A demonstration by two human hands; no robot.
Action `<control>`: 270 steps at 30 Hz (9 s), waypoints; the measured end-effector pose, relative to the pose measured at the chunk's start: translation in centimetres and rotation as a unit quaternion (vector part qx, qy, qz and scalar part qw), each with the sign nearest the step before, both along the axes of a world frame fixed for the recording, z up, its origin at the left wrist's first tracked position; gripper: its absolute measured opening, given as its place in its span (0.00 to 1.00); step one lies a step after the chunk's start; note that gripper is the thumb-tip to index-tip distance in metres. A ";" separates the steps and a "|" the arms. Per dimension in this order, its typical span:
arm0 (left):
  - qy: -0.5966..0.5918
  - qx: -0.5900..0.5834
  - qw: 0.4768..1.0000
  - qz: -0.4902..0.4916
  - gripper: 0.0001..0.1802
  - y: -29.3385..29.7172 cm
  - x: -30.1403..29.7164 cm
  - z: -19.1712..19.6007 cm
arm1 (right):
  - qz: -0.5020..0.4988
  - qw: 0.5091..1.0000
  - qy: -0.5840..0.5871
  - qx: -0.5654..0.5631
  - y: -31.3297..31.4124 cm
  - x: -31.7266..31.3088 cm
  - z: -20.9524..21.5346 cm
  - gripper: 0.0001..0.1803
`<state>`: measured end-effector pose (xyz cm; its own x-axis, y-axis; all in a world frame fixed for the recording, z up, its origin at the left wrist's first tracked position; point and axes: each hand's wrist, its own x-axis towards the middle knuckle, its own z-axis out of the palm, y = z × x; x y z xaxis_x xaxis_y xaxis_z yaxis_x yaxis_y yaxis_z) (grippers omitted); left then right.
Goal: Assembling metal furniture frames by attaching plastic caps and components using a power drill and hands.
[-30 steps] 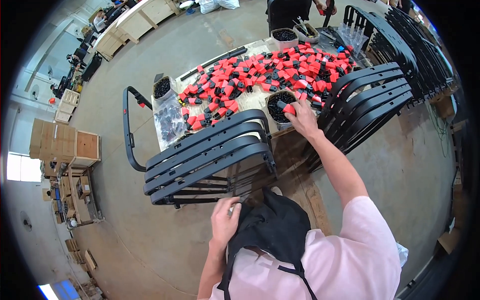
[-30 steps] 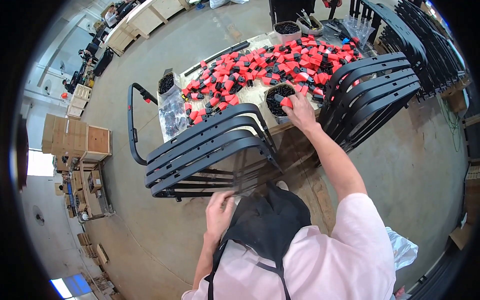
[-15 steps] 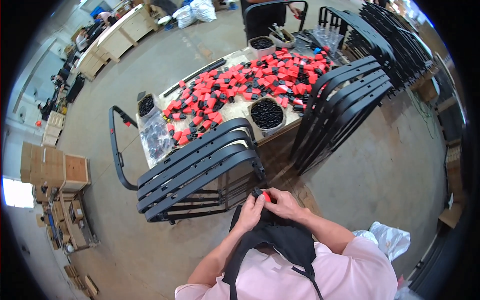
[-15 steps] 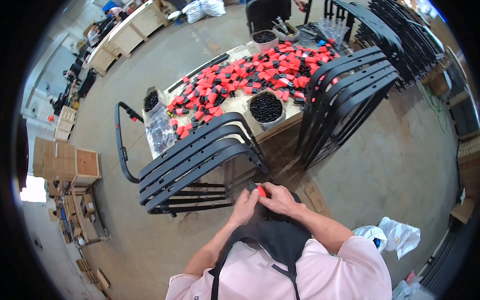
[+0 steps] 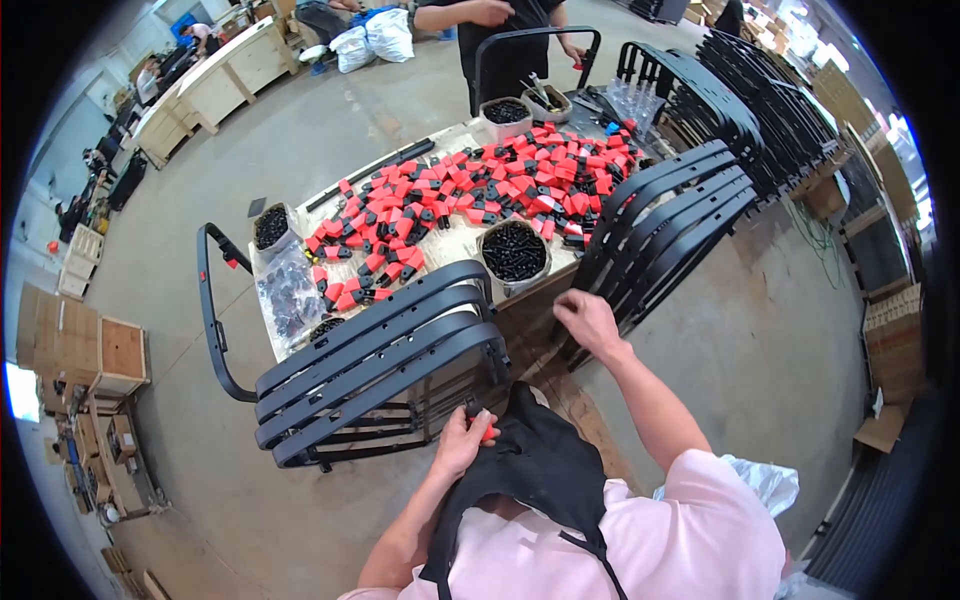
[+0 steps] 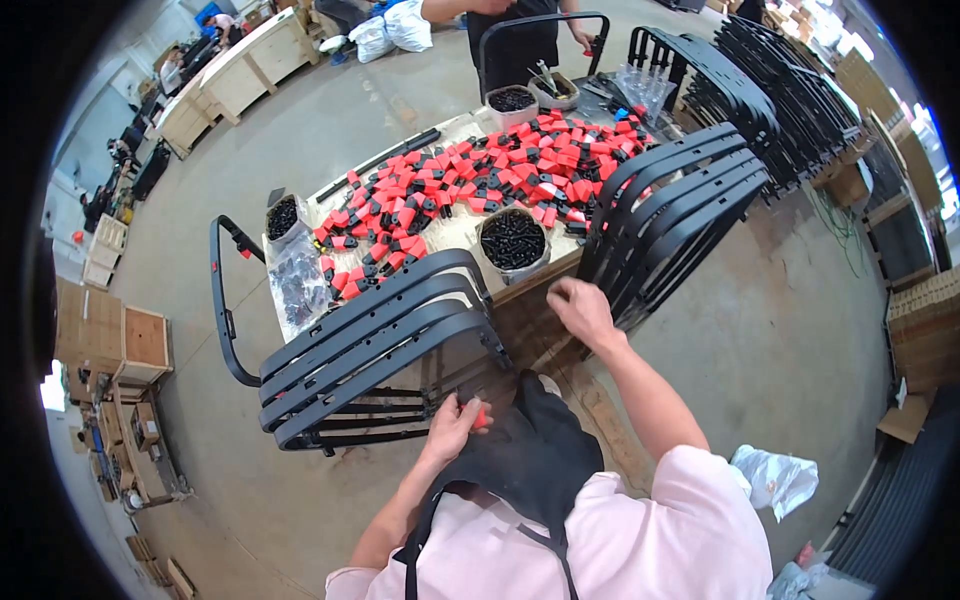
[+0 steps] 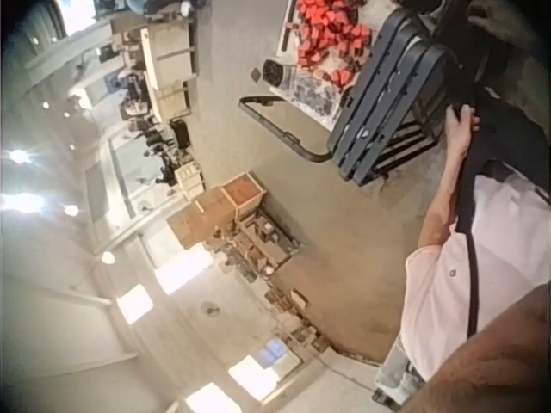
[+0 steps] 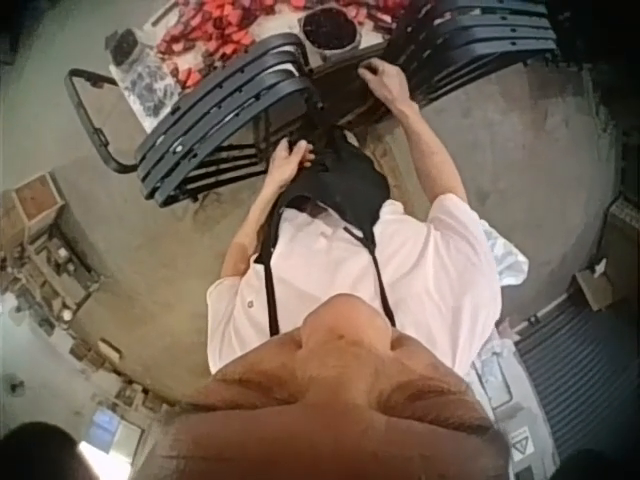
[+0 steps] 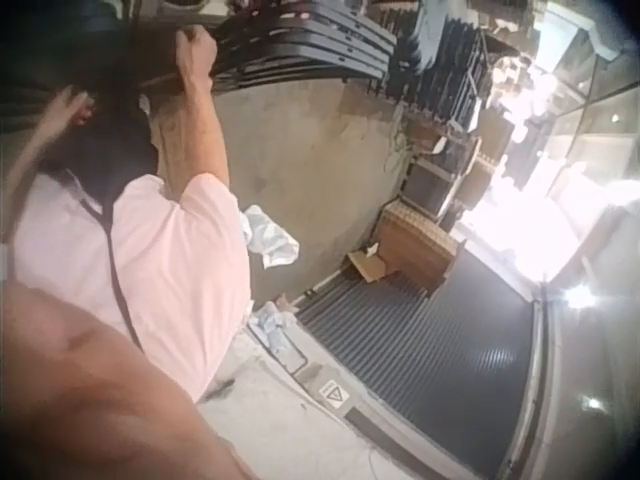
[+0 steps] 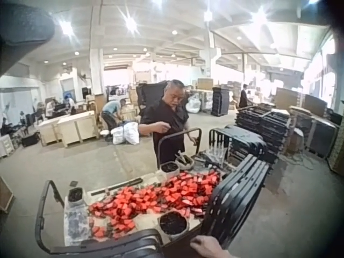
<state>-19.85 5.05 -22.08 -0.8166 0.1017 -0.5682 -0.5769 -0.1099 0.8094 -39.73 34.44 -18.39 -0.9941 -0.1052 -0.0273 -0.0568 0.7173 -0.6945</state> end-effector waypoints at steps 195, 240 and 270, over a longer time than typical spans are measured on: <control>0.029 0.053 0.988 0.143 0.18 10.3 -5.0 -2.8 | 0.283 0.914 -0.226 -0.183 -3.0 1.9 -5.5 0.13; 0.115 -0.063 0.972 0.193 0.27 10.1 -4.1 -5.1 | 0.296 0.898 -0.322 0.038 -5.9 0.8 -3.0 0.17; 0.083 -0.190 0.972 0.112 0.31 8.8 -2.5 -7.2 | 0.293 0.955 -0.041 0.027 -6.6 5.4 -2.6 0.23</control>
